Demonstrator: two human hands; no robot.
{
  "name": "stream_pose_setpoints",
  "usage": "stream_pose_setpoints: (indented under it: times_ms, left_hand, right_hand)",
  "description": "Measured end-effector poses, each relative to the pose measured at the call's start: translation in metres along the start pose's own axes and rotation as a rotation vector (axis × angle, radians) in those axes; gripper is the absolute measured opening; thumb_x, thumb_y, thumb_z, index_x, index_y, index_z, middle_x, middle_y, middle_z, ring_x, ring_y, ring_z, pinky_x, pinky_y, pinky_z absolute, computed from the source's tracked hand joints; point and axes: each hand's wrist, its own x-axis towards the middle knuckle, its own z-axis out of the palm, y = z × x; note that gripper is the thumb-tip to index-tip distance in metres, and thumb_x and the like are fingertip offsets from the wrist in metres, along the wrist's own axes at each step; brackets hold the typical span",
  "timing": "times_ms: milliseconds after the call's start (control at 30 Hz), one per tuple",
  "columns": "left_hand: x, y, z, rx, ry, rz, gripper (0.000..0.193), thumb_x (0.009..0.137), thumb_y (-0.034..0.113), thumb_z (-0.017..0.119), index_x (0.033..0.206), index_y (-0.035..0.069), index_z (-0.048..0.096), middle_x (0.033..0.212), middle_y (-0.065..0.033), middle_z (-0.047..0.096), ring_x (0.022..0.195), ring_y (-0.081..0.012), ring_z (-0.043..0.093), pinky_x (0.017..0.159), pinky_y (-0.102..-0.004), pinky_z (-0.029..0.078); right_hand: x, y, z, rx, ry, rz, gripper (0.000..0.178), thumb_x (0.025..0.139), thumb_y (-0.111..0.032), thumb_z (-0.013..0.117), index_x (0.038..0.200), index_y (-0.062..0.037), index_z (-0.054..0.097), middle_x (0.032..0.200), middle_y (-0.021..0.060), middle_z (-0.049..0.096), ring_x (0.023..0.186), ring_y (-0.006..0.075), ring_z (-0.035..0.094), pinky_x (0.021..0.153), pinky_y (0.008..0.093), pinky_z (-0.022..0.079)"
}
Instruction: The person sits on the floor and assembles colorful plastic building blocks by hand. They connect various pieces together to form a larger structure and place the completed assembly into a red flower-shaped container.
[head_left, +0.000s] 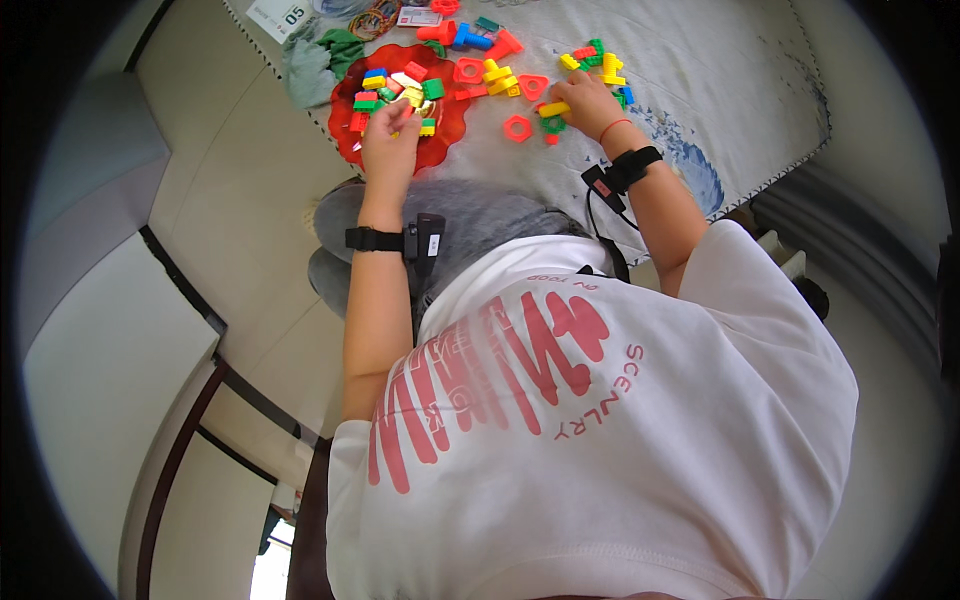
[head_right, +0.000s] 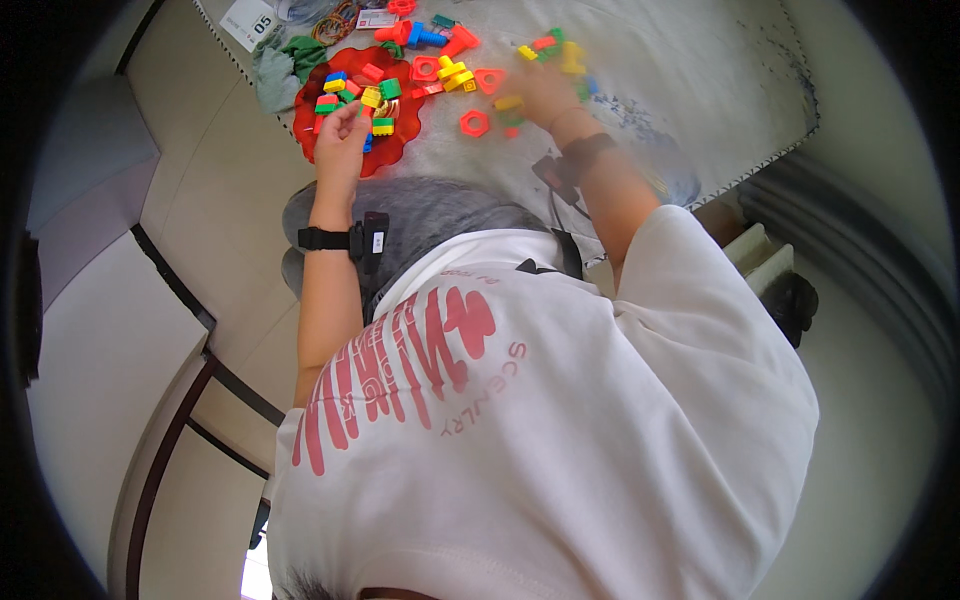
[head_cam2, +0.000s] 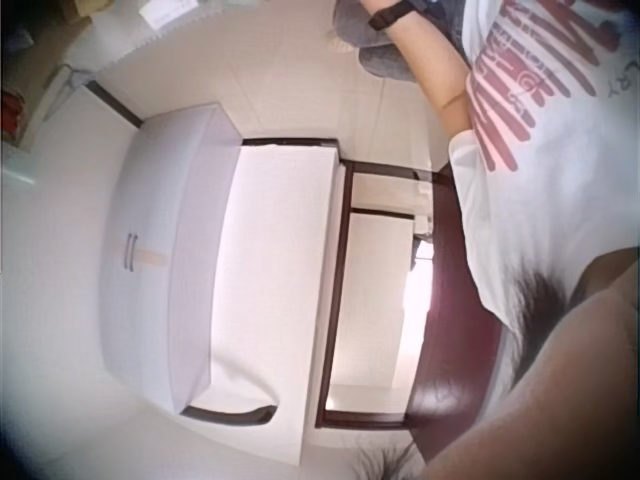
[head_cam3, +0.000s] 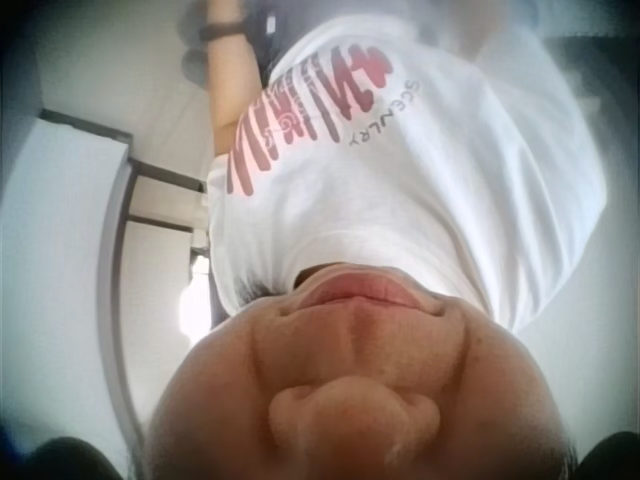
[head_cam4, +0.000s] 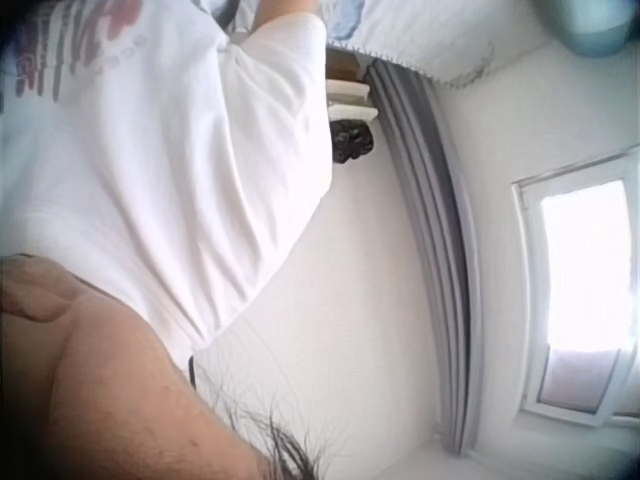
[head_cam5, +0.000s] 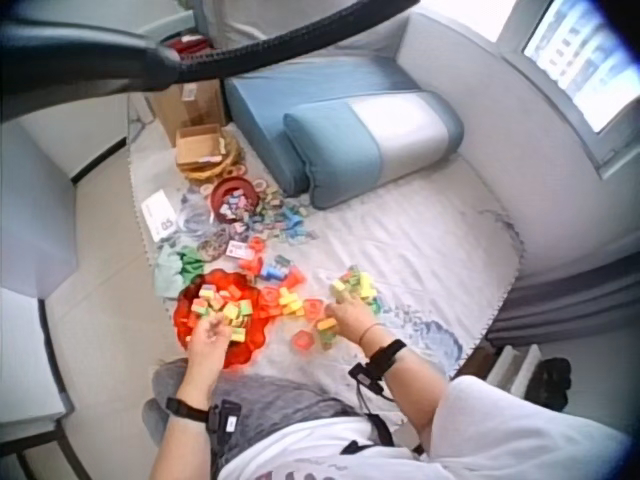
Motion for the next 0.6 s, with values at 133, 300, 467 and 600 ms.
stream_pose_setpoints:
  times_ms: [133, 300, 467, 600]
  left_hand:
    - [-0.006, 0.006, 0.008, -0.036, -0.092, -0.011, 0.028, 0.086, 0.011, 0.061, 0.111, -0.002, 0.058, 0.104, -0.0061, 0.064, 0.091, -0.0119, 0.058, 0.082, -0.0258, 0.047]
    - [-0.008, 0.008, 0.017, -0.084, -0.11, -0.068, 0.027, 0.087, 0.011, 0.059, 0.111, -0.002, 0.058, 0.107, -0.0068, 0.064, 0.089, -0.0107, 0.058, 0.081, -0.0248, 0.047]
    - [-0.012, 0.013, 0.019, -0.022, -0.135, -0.065, 0.029, 0.09, 0.012, 0.058, 0.116, 0.001, 0.056, 0.111, -0.0038, 0.061, 0.088, -0.0087, 0.056, 0.078, -0.0224, 0.047]
    - [-0.012, 0.009, 0.022, -0.007, -0.184, -0.118, 0.029, 0.089, 0.012, 0.058, 0.117, 0.001, 0.056, 0.112, -0.0042, 0.06, 0.086, -0.0081, 0.056, 0.077, -0.022, 0.047]
  right_hand:
    - [0.012, -0.004, -0.022, 0.162, -0.026, 0.231, 0.033, 0.076, -0.023, 0.068, 0.107, -0.0136, 0.065, 0.098, 0.0098, 0.065, 0.09, 0.0266, 0.062, 0.079, 0.0364, 0.049]
    - [0.041, 0.029, 0.006, 0.777, 0.243, 0.314, 0.035, 0.082, -0.022, 0.062, 0.113, -0.0061, 0.061, 0.096, 0.0122, 0.067, 0.085, 0.0218, 0.065, 0.071, 0.0328, 0.051]
    - [0.041, 0.053, 0.012, 0.892, 0.181, 0.559, 0.027, 0.087, -0.012, 0.06, 0.11, 0.0022, 0.06, 0.097, 0.0125, 0.065, 0.085, 0.0135, 0.064, 0.07, 0.0252, 0.054]
    - [0.027, 0.04, 0.017, 0.44, 0.071, 0.422, 0.023, 0.081, -0.013, 0.063, 0.102, -0.0026, 0.065, 0.097, 0.0118, 0.064, 0.084, 0.0177, 0.063, 0.068, 0.0287, 0.052]
